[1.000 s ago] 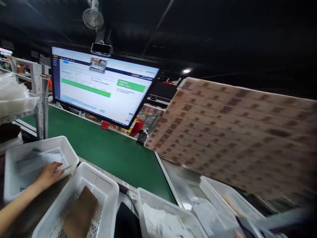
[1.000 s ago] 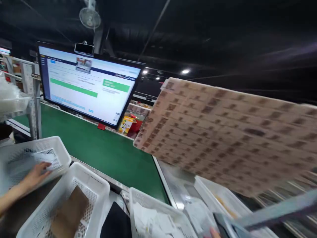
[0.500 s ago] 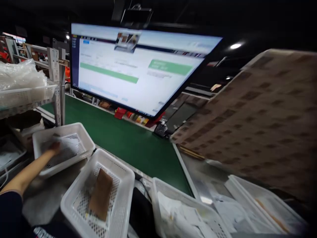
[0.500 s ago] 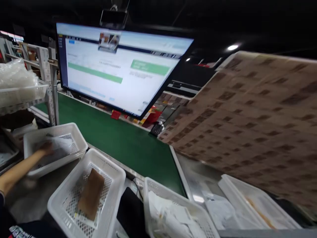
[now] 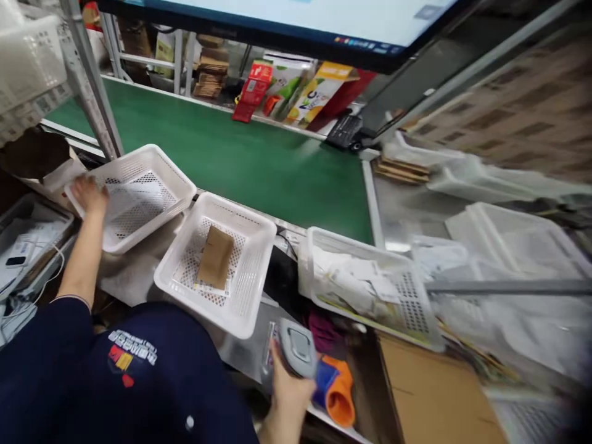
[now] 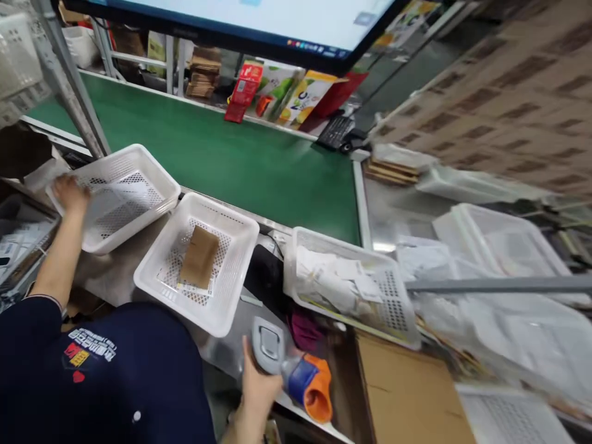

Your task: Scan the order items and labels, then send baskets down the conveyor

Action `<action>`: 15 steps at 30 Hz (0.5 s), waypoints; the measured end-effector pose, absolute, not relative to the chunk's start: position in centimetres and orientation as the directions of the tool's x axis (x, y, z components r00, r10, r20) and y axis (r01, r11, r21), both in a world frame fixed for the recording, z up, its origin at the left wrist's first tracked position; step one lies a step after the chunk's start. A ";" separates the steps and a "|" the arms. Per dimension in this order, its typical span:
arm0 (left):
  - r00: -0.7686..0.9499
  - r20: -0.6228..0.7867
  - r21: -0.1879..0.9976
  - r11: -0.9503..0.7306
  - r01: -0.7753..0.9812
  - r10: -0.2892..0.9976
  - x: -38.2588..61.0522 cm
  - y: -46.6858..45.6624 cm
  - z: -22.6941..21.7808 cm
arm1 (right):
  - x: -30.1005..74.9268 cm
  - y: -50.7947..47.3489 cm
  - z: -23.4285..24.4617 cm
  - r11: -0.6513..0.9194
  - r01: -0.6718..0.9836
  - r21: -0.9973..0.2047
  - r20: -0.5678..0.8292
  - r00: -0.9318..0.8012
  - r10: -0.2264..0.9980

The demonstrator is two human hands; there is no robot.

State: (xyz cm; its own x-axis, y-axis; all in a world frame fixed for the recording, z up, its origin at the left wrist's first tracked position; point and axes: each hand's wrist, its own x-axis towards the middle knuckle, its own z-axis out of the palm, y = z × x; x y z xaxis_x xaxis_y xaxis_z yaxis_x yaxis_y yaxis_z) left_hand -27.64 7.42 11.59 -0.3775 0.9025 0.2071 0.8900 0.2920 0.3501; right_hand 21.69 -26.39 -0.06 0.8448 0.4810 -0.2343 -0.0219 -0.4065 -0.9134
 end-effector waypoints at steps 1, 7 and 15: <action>-0.446 0.215 0.382 0.346 0.857 0.869 -28.8 6.9 12.2 | 20.8 -26.3 -0.6 -0.472 0.020 -0.881 -0.255 0.821 0.511; -0.564 0.009 0.493 0.487 0.721 0.826 -31.7 4.2 12.2 | 18.0 -24.6 -3.4 -0.615 0.115 -0.780 -0.323 0.767 0.554; -0.690 0.126 0.507 0.551 0.662 0.713 -26.1 -4.0 9.2 | 23.2 -23.8 -2.1 -0.649 0.401 -0.646 -0.275 0.671 0.688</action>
State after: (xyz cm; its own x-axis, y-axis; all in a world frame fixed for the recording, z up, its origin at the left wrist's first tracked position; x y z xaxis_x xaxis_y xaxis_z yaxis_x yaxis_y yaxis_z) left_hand -26.06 -4.01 9.18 -0.6900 0.7127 0.1259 0.6622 0.5514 0.5073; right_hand 23.16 -23.81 -2.15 0.6711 0.6884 -0.2751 0.4014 -0.6495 -0.6458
